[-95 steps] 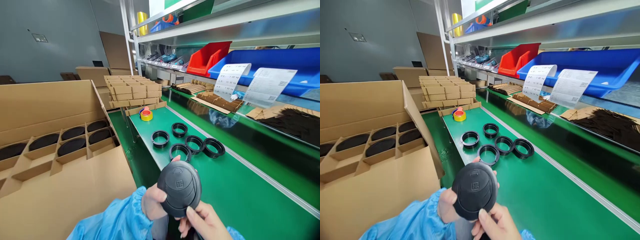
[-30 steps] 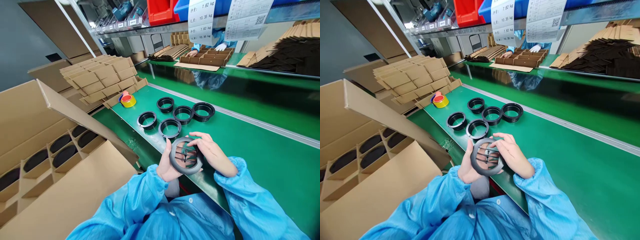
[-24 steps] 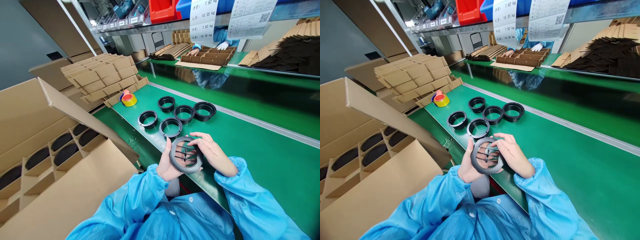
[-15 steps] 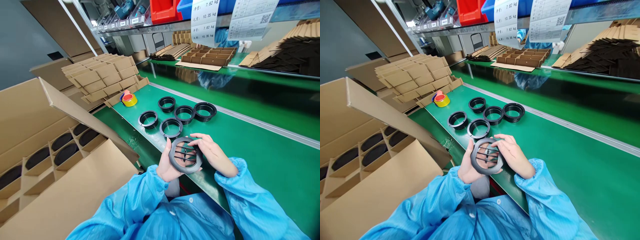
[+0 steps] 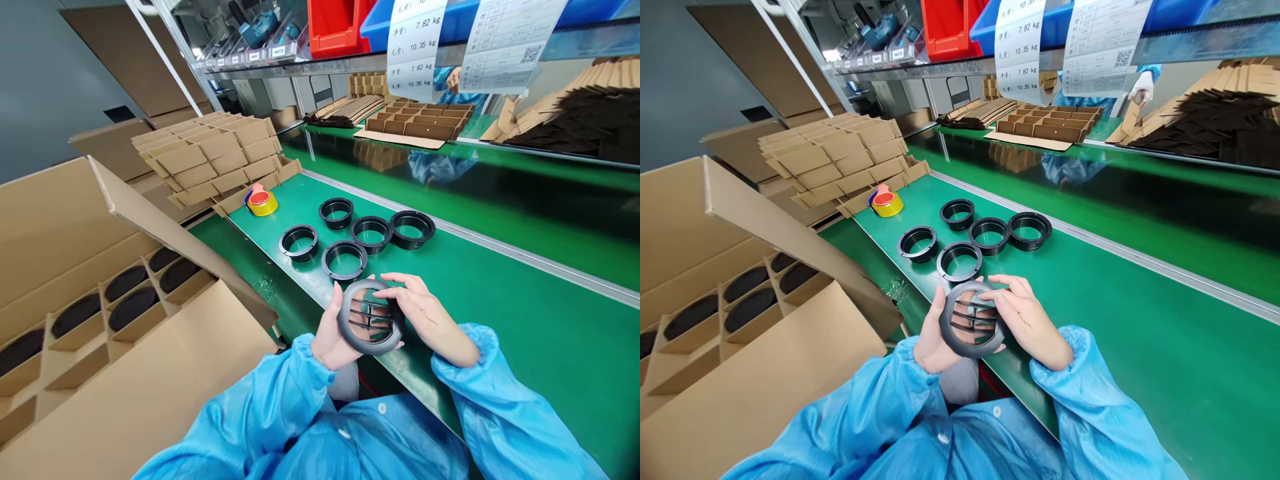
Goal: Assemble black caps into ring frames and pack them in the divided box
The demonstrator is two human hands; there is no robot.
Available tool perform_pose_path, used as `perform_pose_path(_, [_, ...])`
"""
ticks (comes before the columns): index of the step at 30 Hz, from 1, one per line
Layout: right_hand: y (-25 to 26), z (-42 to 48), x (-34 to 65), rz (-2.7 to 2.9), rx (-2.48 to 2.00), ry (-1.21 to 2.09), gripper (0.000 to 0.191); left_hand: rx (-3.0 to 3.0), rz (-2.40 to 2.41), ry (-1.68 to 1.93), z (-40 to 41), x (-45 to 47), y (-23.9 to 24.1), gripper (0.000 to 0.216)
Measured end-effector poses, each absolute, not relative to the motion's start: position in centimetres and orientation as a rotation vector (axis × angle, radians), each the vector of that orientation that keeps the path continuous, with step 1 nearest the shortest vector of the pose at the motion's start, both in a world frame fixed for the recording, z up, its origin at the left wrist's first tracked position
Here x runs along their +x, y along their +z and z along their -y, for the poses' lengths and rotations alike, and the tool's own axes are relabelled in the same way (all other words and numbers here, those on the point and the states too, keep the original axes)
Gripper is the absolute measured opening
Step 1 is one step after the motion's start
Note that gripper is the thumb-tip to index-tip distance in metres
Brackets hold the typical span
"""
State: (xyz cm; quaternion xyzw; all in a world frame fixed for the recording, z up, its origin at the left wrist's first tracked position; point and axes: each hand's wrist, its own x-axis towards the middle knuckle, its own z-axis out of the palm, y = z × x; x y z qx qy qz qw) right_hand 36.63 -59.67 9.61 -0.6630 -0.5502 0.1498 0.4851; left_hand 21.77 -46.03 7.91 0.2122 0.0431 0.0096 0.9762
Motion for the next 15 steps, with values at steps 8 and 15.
perform_pose_path(8, [9.2, 59.6, 36.6, 1.343, -1.636, 0.366, 0.051, 0.359, -0.163, 0.003, 45.8, 21.8, 7.9, 0.070])
perform_pose_path(15, [8.4, 59.2, 35.4, 1.570, -1.773, 0.103, 0.062, 0.270, -0.272, 0.009, 45.0, 22.3, 8.2, 0.074])
